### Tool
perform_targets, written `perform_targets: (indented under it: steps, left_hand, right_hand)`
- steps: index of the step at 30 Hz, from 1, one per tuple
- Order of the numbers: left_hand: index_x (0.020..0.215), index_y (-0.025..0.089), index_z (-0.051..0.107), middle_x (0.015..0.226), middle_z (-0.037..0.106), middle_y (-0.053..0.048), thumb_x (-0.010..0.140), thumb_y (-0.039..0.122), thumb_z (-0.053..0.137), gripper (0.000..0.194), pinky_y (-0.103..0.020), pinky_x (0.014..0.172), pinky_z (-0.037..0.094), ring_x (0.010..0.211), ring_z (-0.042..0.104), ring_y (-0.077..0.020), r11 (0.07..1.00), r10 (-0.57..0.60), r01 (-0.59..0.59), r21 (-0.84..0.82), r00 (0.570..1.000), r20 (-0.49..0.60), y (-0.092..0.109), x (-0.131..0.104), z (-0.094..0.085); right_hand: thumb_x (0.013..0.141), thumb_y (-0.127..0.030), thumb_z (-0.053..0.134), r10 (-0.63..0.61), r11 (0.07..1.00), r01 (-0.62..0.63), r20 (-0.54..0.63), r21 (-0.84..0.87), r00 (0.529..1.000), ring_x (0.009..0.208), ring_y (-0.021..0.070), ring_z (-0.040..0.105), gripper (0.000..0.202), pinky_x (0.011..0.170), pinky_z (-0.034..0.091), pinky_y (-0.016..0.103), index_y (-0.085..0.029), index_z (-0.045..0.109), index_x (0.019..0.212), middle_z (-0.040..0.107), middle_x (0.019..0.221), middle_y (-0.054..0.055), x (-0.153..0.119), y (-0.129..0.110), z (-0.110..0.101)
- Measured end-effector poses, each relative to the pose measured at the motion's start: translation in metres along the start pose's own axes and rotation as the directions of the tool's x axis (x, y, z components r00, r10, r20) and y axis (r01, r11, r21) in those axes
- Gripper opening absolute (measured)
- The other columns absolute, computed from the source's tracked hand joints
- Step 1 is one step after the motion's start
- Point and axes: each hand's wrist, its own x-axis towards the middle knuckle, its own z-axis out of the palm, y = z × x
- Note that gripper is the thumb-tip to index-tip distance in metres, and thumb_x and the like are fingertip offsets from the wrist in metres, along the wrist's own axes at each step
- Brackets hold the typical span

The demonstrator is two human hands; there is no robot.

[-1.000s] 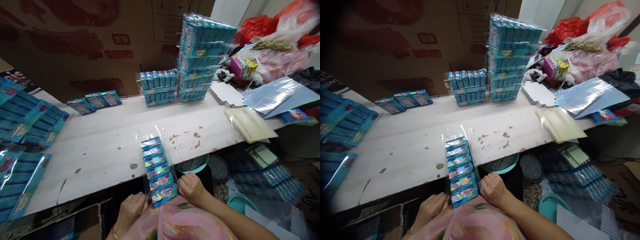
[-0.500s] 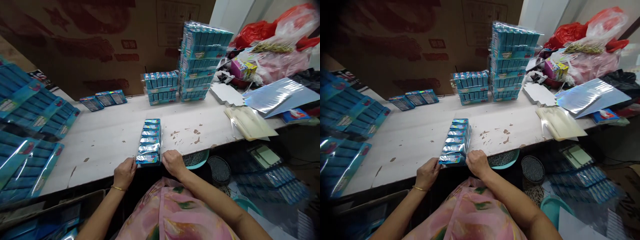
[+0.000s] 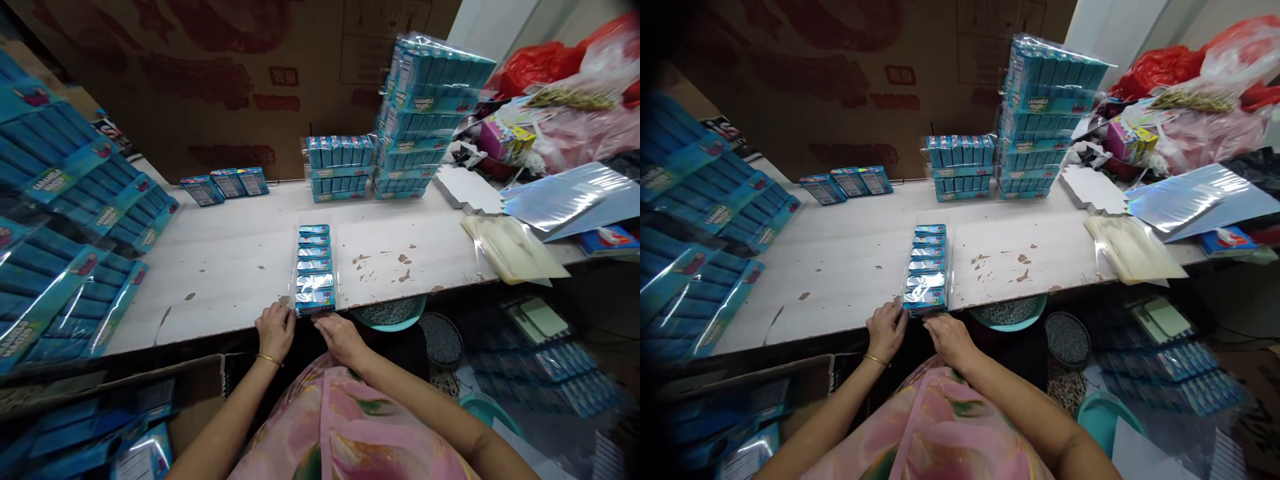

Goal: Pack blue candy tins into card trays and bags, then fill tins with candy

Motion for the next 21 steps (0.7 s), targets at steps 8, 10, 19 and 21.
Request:
perform_targets:
  steps: [8,10,19,21]
  left_hand:
    - [0.074,0.018,0.056,0.080,0.055,-0.005,0.081,0.029,0.038,0.023,-0.031,0.064,0.030,0.079,0.049,-0.0198,1.000,0.011,-0.011,-0.020,1.000,0.003,-0.003,0.001,0.001]
    - [0.077,0.019,0.056,0.081,0.055,-0.005,0.081,0.028,0.037,0.022,-0.030,0.064,0.031,0.079,0.050,-0.0188,0.999,0.025,-0.024,-0.046,1.000,0.017,-0.006,0.004,-0.002]
    - [0.066,0.018,0.053,0.079,0.054,-0.005,0.074,0.031,0.040,0.020,-0.031,0.067,0.037,0.076,0.051,-0.0183,0.979,0.039,-0.034,-0.202,0.999,0.023,-0.098,0.076,-0.038]
    - [0.068,0.017,0.053,0.079,0.055,-0.005,0.072,0.037,0.042,0.023,-0.030,0.067,0.039,0.073,0.052,-0.0175,0.906,-0.219,0.178,-0.384,0.974,-0.065,-0.113,0.086,-0.044]
  right_hand:
    - [0.087,-0.023,0.036,0.079,0.996,-0.079,0.000,-0.049,0.997,0.083,0.0131,0.058,0.024,0.071,0.043,0.023,-0.019,0.058,0.097,0.064,0.090,0.005,0.014,0.000,-0.003]
    - [0.086,-0.024,0.039,0.062,0.994,-0.065,0.042,0.090,0.997,0.087,0.0134,0.057,0.023,0.075,0.043,0.024,-0.019,0.059,0.099,0.063,0.095,0.005,0.010,-0.003,-0.013]
    - [0.081,-0.040,0.043,0.286,0.715,-0.247,0.048,0.654,0.957,0.055,0.0102,0.056,0.033,0.048,0.041,0.020,-0.016,0.064,0.078,0.064,0.069,0.003,0.029,0.012,-0.077]
    - [0.079,-0.041,0.044,0.309,0.729,-0.198,-0.057,0.656,0.949,0.058,0.0116,0.056,0.033,0.050,0.042,0.022,-0.015,0.064,0.078,0.064,0.070,0.004,0.054,0.023,-0.086]
